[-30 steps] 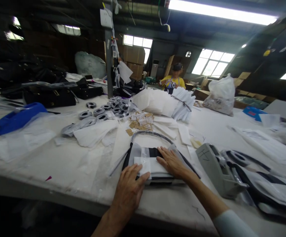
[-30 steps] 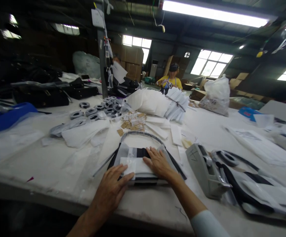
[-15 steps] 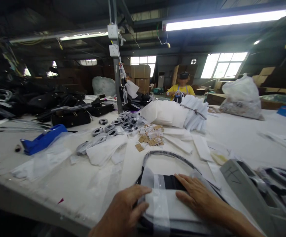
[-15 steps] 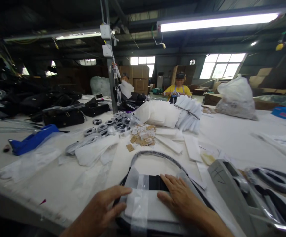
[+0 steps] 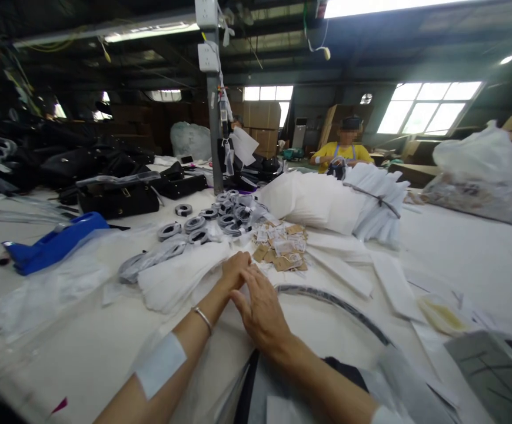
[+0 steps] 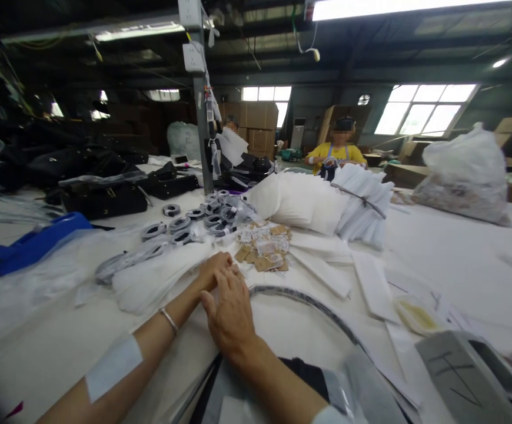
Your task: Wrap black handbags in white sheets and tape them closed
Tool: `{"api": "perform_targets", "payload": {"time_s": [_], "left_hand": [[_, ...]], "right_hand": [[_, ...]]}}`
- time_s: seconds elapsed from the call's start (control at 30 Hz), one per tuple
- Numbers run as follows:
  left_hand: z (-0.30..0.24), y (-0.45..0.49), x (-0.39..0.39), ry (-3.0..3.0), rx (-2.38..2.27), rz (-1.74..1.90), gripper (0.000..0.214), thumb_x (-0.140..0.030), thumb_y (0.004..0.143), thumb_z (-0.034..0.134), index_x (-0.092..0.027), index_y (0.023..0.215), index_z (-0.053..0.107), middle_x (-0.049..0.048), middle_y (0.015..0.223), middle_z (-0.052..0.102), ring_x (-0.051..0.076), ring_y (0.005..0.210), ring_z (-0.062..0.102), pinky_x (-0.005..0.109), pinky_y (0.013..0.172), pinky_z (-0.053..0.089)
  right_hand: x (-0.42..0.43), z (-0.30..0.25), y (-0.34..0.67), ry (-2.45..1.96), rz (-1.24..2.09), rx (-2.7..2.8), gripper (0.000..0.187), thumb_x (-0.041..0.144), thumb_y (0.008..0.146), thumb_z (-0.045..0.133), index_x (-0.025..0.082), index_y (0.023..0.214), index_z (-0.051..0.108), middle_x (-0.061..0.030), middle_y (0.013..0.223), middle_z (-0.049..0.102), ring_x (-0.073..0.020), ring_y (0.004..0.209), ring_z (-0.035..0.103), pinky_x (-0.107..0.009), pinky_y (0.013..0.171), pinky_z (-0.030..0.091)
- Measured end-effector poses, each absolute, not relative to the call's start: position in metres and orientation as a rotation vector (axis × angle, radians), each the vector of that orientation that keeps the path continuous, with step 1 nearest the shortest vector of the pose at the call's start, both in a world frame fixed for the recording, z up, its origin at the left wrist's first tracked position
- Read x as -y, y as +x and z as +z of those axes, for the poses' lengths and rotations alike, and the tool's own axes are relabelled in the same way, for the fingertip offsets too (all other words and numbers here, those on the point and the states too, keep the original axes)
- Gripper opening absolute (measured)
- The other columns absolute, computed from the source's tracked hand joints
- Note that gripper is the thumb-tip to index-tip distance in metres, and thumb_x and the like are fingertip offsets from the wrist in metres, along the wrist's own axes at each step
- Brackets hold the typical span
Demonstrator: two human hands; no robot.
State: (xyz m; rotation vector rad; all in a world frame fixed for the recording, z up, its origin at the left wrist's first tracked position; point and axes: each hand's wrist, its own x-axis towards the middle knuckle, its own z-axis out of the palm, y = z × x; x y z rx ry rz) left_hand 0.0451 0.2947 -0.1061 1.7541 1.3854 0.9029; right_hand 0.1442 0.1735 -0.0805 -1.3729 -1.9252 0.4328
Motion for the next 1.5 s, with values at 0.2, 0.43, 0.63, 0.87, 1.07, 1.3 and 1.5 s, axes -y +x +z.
{"api": "perform_targets", "payload": {"time_s": [0.2, 0.43, 0.63, 0.87, 1.07, 1.3, 1.5], "left_hand": [[-0.120, 0.055, -0.318, 1.620, -1.603, 0.735, 0.026, -0.035, 0.091, 0.062, -0.015, 0.109, 0.061, 0.0072, 0.114, 0.062, 0.021, 0.101, 0.061, 0.043, 0.088, 0.052], [-0.101, 0.023, -0.291, 1.383, -1.215, 0.980, 0.028, -0.041, 0.085, 0.062, -0.018, 0.075, 0.049, 0.0000, 0.078, 0.059, 0.017, 0.084, 0.060, 0.033, 0.082, 0.050], [-0.084, 0.000, -0.248, 1.089, -0.783, 1.064, 0.039, -0.048, 0.079, 0.070, -0.020, 0.083, 0.043, -0.0001, 0.083, 0.060, 0.014, 0.077, 0.062, 0.030, 0.077, 0.053], [-0.076, -0.004, -0.245, 0.843, -0.465, 1.097, 0.028, -0.029, 0.081, 0.073, -0.018, 0.081, 0.047, -0.0010, 0.077, 0.062, 0.012, 0.071, 0.065, 0.025, 0.071, 0.053], [-0.062, 0.001, -0.232, 0.882, -0.284, 0.963, 0.024, -0.028, 0.088, 0.066, -0.018, 0.080, 0.045, -0.0058, 0.061, 0.050, 0.007, 0.047, 0.053, 0.015, 0.047, 0.043], [-0.050, 0.008, -0.216, 0.988, -0.155, 0.856, 0.016, -0.027, 0.093, 0.056, -0.018, 0.085, 0.046, -0.0057, 0.059, 0.051, 0.007, 0.040, 0.049, 0.012, 0.036, 0.038], [-0.056, 0.004, -0.222, 0.988, -0.200, 0.836, 0.017, -0.028, 0.093, 0.058, -0.019, 0.086, 0.046, -0.0038, 0.062, 0.058, 0.004, 0.034, 0.044, 0.010, 0.031, 0.029]], "right_hand": [[-0.175, -0.124, 0.152, -1.286, 0.554, 1.729, 0.047, 0.041, 0.095, 0.047, 0.019, 0.138, 0.049, -0.0132, 0.136, 0.056, -0.0283, 0.129, 0.049, -0.048, 0.111, 0.036], [-0.180, -0.112, 0.155, -1.205, 0.760, 1.510, 0.044, 0.037, 0.092, 0.052, 0.021, 0.133, 0.051, -0.0114, 0.131, 0.060, -0.0268, 0.119, 0.056, -0.046, 0.105, 0.044], [-0.180, -0.098, 0.164, -1.089, 0.763, 1.244, 0.034, 0.040, 0.093, 0.053, 0.022, 0.122, 0.057, -0.0088, 0.117, 0.064, -0.0225, 0.101, 0.062, -0.038, 0.087, 0.051], [-0.181, -0.087, 0.176, -1.088, 0.761, 1.086, 0.028, 0.042, 0.089, 0.059, 0.022, 0.108, 0.061, -0.0046, 0.096, 0.065, -0.0158, 0.071, 0.059, -0.030, 0.062, 0.050], [-0.180, -0.089, 0.173, -1.106, 0.939, 1.278, 0.036, 0.036, 0.088, 0.061, 0.022, 0.121, 0.058, -0.0052, 0.098, 0.068, -0.0153, 0.067, 0.062, -0.032, 0.063, 0.049], [-0.175, -0.085, 0.168, -0.956, 1.256, 1.371, 0.045, 0.041, 0.084, 0.069, 0.023, 0.124, 0.060, 0.0019, 0.071, 0.064, -0.0148, 0.061, 0.060, -0.031, 0.062, 0.052], [-0.173, -0.083, 0.164, -0.885, 1.403, 1.315, 0.033, 0.045, 0.074, 0.077, 0.021, 0.096, 0.072, -0.0002, 0.079, 0.067, -0.0123, 0.062, 0.055, -0.023, 0.050, 0.048]]}}
